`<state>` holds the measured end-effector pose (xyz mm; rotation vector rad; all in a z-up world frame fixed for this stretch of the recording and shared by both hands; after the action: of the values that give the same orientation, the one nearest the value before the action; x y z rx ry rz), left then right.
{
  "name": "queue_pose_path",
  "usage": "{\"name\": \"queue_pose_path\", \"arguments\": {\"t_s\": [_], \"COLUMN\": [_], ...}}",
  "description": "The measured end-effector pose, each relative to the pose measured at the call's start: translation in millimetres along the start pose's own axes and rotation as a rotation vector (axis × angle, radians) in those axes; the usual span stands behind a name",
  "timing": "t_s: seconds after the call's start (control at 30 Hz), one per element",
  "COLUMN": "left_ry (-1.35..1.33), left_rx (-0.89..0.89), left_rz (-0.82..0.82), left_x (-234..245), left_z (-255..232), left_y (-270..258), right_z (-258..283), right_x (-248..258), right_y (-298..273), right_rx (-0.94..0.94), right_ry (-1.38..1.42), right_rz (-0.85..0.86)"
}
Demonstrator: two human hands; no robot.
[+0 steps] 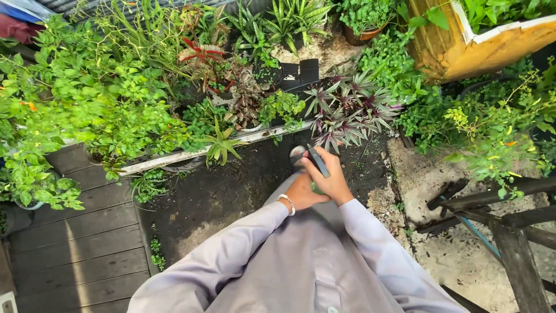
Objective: Watering various garden plants using a hand-held spray bottle
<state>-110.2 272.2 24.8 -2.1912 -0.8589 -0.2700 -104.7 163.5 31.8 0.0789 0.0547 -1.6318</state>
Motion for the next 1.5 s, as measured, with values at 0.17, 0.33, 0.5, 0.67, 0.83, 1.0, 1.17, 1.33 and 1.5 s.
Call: {"name": "queue_pose_path", "arguments": {"t_s": [0.17, 0.33, 0.5, 0.67, 0.83, 1.0, 1.17, 1.33, 1.5], "left_ry": [-0.192, -0.213, -0.359, -0.321, -0.384, -0.413, -0.392, -0.400, -0.453], "left_rx": [-0.123, -0.084, -0.128, -0.054, -0.021, -0.061, -0.060, -0.010, -0.014], "left_rz": [-0.104, -0.009, -0.112, -0.105, -0.051, -0.032, -0.051, -0.041, -0.120], "left_x": [22, 61, 71, 110, 117, 136, 168, 174, 182], "left_z": [29, 37, 114, 162, 188, 192, 187, 199, 212], "left_y": [-16, -37, -44, -63, -80, -98, -114, -119, -116], "right_z": [9, 9, 3, -29, -43, -41, -19, -11, -27], "right_x": [-43, -88, -159, -209, -236, -253, -278, -300, -308], "right_y": [11, 23, 38, 42, 33, 28, 38, 50, 58], "right_rx": [-0.041, -0.095, -0.146, -0.199, -0.257, -0.269, -0.260, -0.249, -0.216], "right_ry": [-0.164, -0.309, -0.276, -0.308, -0.254, -0.322, -0.307, -0.285, -0.302], "right_rz": [0.030, 0.241, 0.257, 0.155, 0.145, 0.113, 0.137, 0.215, 0.210]}}
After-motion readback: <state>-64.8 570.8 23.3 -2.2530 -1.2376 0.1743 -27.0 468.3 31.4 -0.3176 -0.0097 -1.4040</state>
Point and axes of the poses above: each hand's wrist, its own y-axis towards the middle knuckle, its own x-axis out of the back of the hand, z = x × y, the point moved 3 cm from there along y, towards the middle knuckle, and after that the axes turned 13 degrees about y, right-handed, at the moved point
